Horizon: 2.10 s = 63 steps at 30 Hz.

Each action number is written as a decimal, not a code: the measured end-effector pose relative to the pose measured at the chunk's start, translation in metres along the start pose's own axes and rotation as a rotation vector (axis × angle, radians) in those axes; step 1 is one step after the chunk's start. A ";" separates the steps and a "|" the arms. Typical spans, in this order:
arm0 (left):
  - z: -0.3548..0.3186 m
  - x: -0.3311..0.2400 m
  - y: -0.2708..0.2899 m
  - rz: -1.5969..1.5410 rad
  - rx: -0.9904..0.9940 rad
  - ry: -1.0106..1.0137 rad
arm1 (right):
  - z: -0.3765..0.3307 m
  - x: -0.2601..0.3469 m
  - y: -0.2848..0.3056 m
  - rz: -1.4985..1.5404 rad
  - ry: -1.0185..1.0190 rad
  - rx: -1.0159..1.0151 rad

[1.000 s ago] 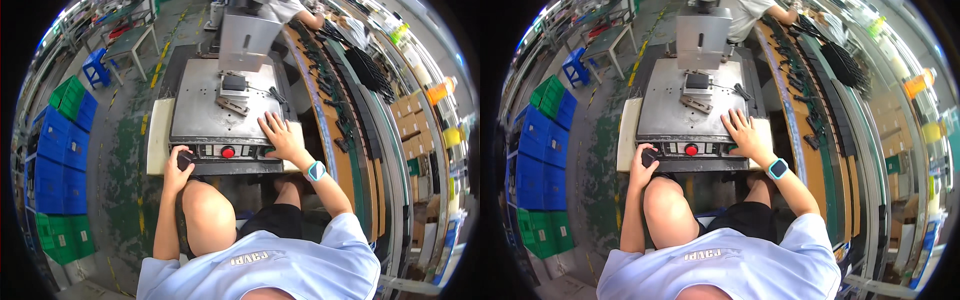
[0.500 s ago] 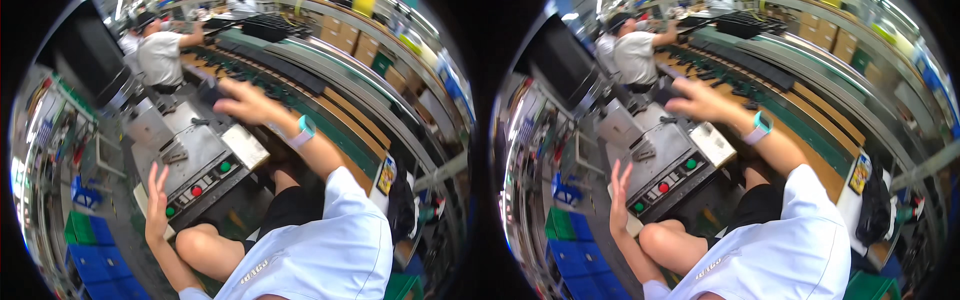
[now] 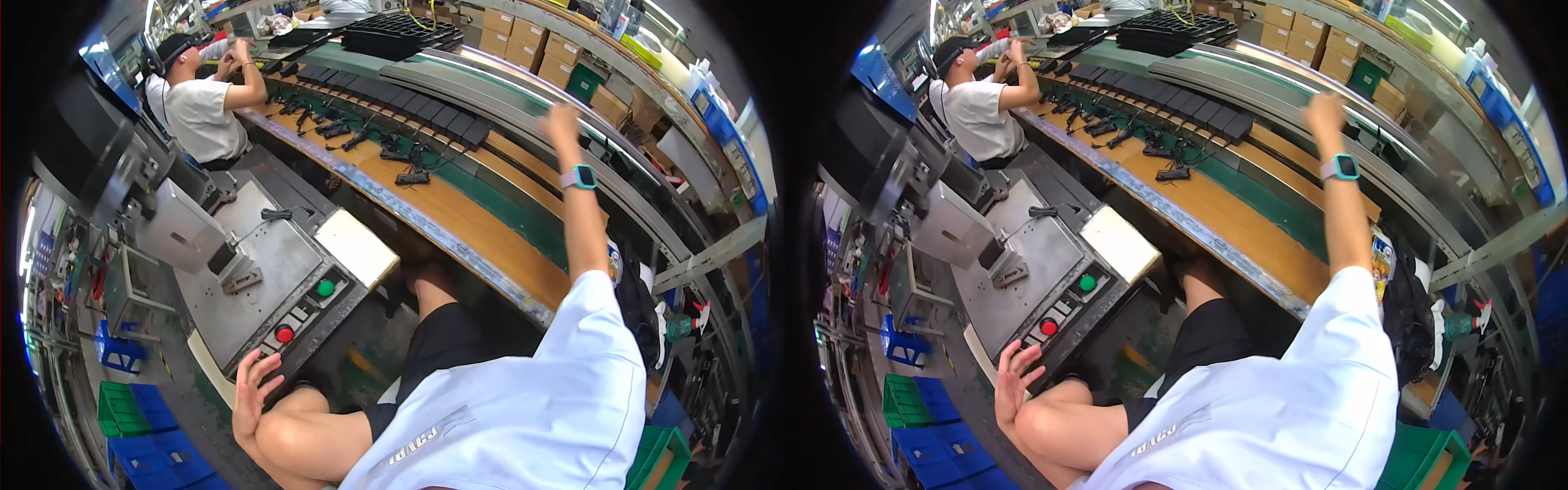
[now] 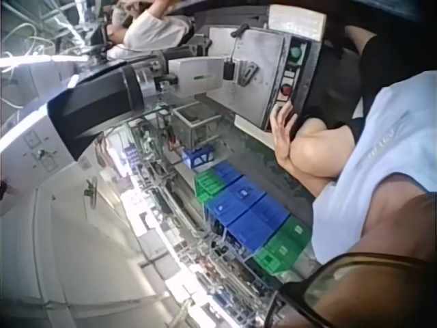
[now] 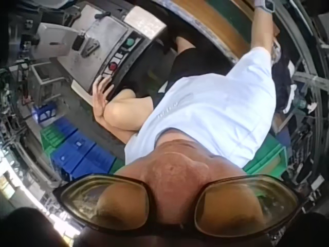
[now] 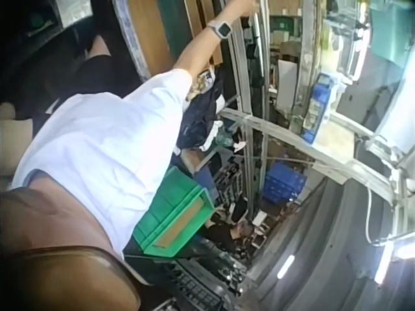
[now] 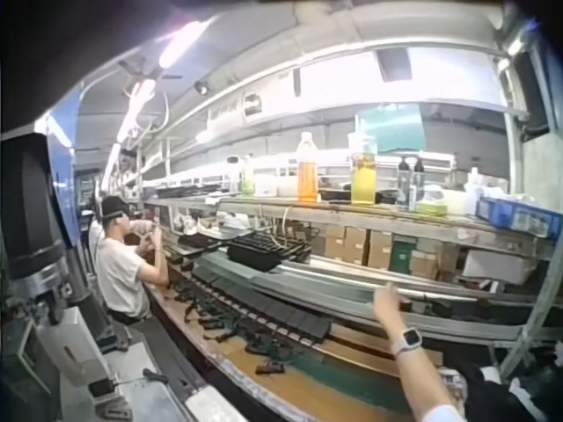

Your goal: The person takes power adapter components from a conveyor belt, places them into a pressing machine fixture, and presses the buttons to press the parts together.

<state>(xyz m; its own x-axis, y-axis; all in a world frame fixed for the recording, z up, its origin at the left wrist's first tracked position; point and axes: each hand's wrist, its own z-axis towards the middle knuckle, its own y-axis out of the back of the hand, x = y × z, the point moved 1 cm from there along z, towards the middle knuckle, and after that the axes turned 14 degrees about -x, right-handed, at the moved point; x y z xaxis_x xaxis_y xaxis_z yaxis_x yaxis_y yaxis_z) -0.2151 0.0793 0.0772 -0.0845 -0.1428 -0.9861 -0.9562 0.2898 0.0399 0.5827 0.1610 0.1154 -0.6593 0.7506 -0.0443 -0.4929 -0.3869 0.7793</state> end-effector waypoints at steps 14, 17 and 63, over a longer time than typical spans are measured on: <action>0.059 0.049 0.008 -0.031 -0.387 -0.172 | -0.045 0.087 0.088 0.594 0.251 -0.172; 0.110 0.053 0.052 0.065 -0.647 -0.289 | -0.040 0.107 0.170 1.210 0.337 -0.277; 0.052 -0.027 -0.005 0.066 -0.507 -0.552 | -0.352 0.402 0.258 2.119 0.883 1.505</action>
<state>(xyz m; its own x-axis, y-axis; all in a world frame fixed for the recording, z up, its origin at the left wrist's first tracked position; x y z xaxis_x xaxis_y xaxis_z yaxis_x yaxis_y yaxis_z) -0.1930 0.1309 0.0955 -0.1210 0.3937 -0.9112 -0.9771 -0.2093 0.0394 -0.0097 0.1744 0.0791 0.3048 -0.1358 0.9427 0.7209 0.6798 -0.1351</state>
